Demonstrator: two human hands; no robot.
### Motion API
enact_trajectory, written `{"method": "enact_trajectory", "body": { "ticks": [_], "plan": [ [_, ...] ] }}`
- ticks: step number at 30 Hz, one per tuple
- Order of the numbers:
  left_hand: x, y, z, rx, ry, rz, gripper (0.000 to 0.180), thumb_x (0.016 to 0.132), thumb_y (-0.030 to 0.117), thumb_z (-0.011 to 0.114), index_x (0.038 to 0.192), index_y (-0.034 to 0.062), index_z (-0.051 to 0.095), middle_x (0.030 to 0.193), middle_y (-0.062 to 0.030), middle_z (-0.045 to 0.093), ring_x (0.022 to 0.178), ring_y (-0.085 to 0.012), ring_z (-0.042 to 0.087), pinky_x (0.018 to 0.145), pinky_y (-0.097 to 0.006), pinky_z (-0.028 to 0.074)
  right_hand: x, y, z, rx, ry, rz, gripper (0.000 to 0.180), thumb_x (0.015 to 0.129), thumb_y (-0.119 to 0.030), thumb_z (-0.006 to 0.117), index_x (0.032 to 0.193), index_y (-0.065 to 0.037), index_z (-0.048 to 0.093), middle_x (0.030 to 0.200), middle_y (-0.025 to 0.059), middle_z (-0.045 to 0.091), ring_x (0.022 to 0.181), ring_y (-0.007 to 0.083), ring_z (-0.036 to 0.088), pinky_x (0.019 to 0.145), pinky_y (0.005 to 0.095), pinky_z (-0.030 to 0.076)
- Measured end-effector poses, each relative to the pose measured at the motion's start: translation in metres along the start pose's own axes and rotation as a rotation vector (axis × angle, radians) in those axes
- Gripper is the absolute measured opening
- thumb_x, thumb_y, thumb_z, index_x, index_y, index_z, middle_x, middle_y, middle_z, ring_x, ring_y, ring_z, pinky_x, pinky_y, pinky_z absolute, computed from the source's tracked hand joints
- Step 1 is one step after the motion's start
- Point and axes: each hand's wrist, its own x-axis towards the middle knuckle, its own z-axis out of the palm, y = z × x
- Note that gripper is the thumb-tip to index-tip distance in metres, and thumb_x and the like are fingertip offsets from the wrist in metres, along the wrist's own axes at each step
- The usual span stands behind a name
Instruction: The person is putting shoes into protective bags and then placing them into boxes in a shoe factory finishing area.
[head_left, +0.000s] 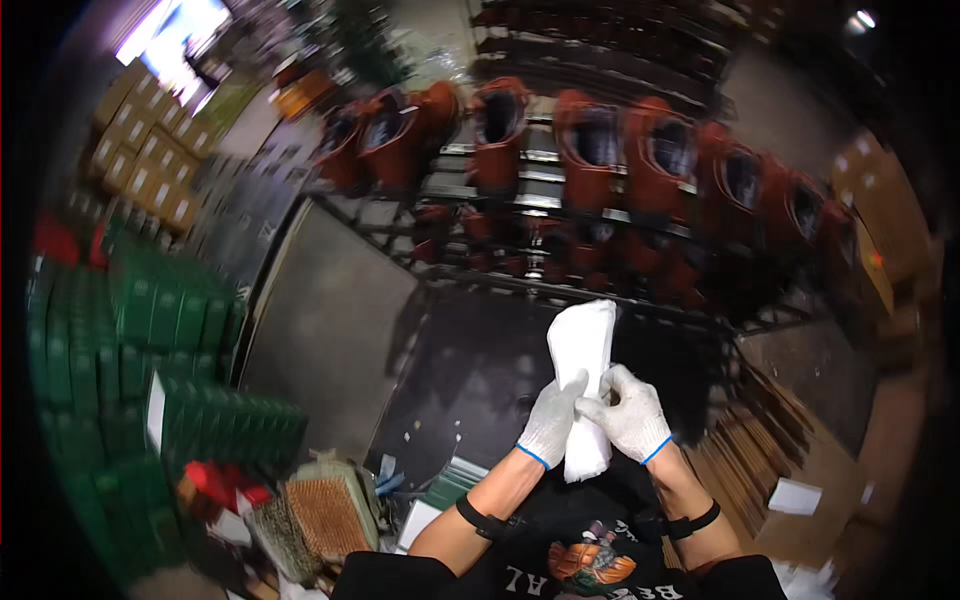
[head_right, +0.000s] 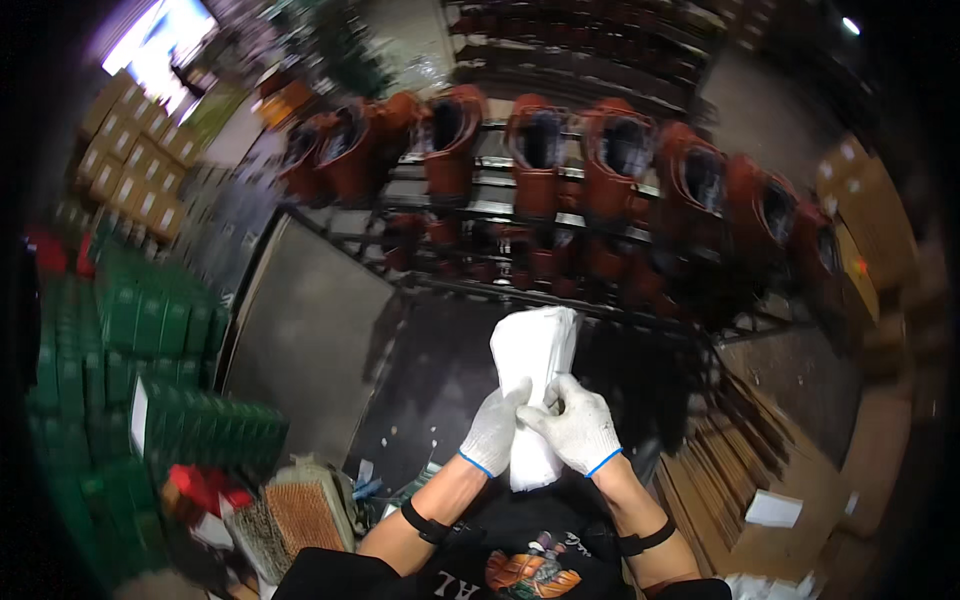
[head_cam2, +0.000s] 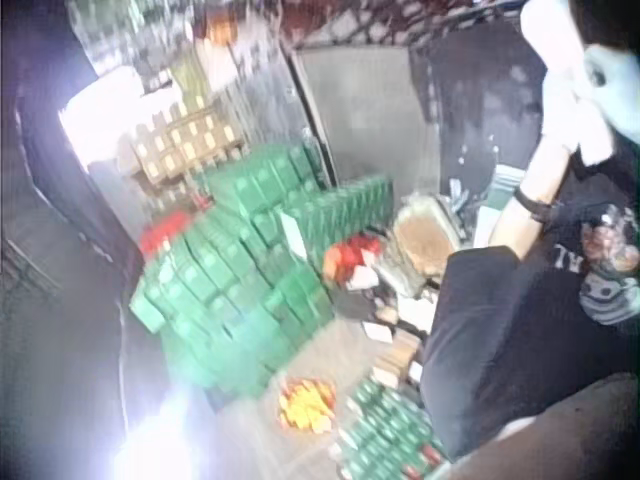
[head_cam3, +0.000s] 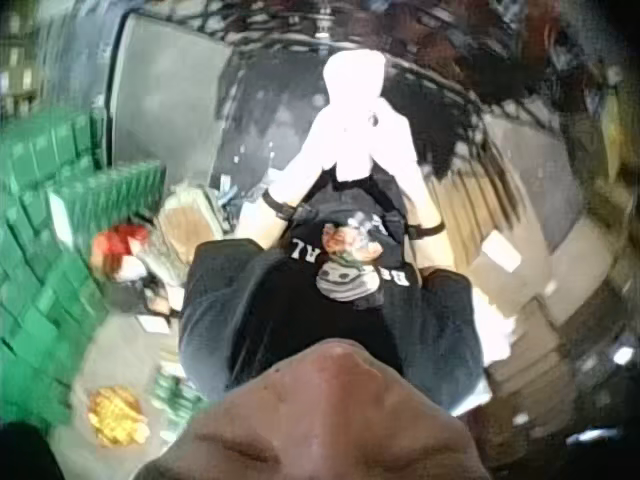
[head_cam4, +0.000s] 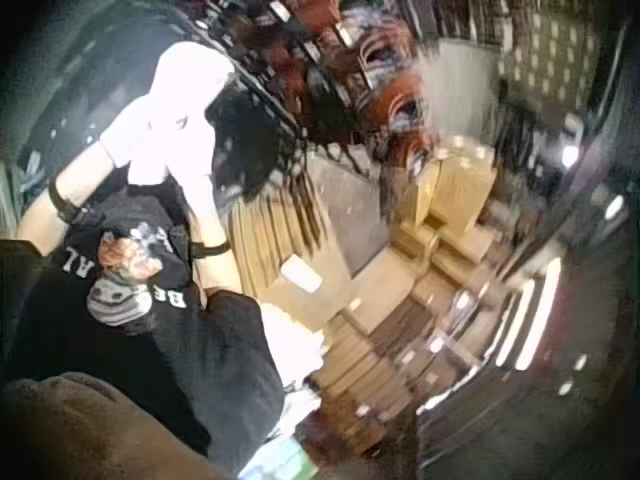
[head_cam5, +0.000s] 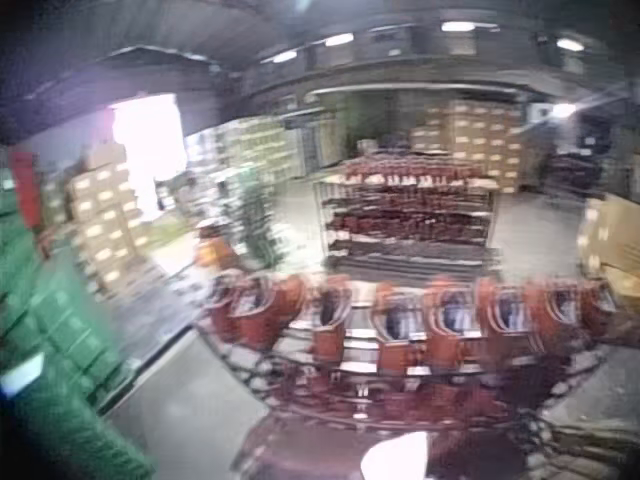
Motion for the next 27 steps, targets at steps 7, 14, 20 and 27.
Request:
{"method": "enact_trajectory", "body": {
  "ticks": [7, 14, 20, 27],
  "plan": [
    [0.004, 0.014, -0.139, 0.509, 0.668, 0.376, 0.040, 0.110, 0.032, 0.063, 0.114, -0.0056, 0.075, 0.094, -0.0113, 0.078, 0.087, -0.0181, 0.074, 0.077, -0.036, 0.058, 0.124, -0.008, 0.142, -0.071, -0.515, -0.394, 0.024, 0.104, -0.023, 0.070, 0.102, 0.001, 0.072, 0.090, 0.0201, 0.072, 0.084, 0.0300, 0.075, 0.077, 0.0419, 0.056],
    [0.056, -0.007, -0.266, 0.533, 1.120, 0.442, 0.033, 0.112, 0.026, 0.058, 0.118, -0.0027, 0.073, 0.101, -0.0214, 0.079, 0.093, -0.0354, 0.078, 0.083, -0.043, 0.059, 0.286, -0.006, 0.209, -0.689, -0.306, -0.566, 0.023, 0.090, -0.020, 0.073, 0.110, -0.007, 0.073, 0.109, 0.0207, 0.076, 0.099, 0.0433, 0.074, 0.088, 0.0529, 0.061],
    [0.115, -0.012, -0.307, 0.583, 1.336, 0.346, 0.036, 0.112, 0.029, 0.056, 0.119, -0.0025, 0.071, 0.109, -0.0287, 0.076, 0.105, -0.0465, 0.075, 0.088, -0.051, 0.058, 0.445, -0.090, 0.341, -0.467, 0.064, -0.907, 0.081, 0.095, -0.039, 0.073, 0.157, 0.007, 0.049, 0.152, 0.0368, 0.058, 0.146, 0.0488, 0.055, 0.124, 0.0523, 0.044],
    [0.136, -0.044, -0.335, 0.302, 1.365, 0.337, 0.034, 0.111, 0.026, 0.059, 0.117, -0.0045, 0.071, 0.104, -0.0214, 0.079, 0.098, -0.0388, 0.076, 0.086, -0.047, 0.059, 0.465, -0.073, 0.331, -0.643, -0.109, -0.734, 0.033, 0.105, -0.040, 0.065, 0.115, -0.011, 0.077, 0.109, 0.0203, 0.078, 0.099, 0.0458, 0.075, 0.086, 0.0569, 0.058]
  ]
}}
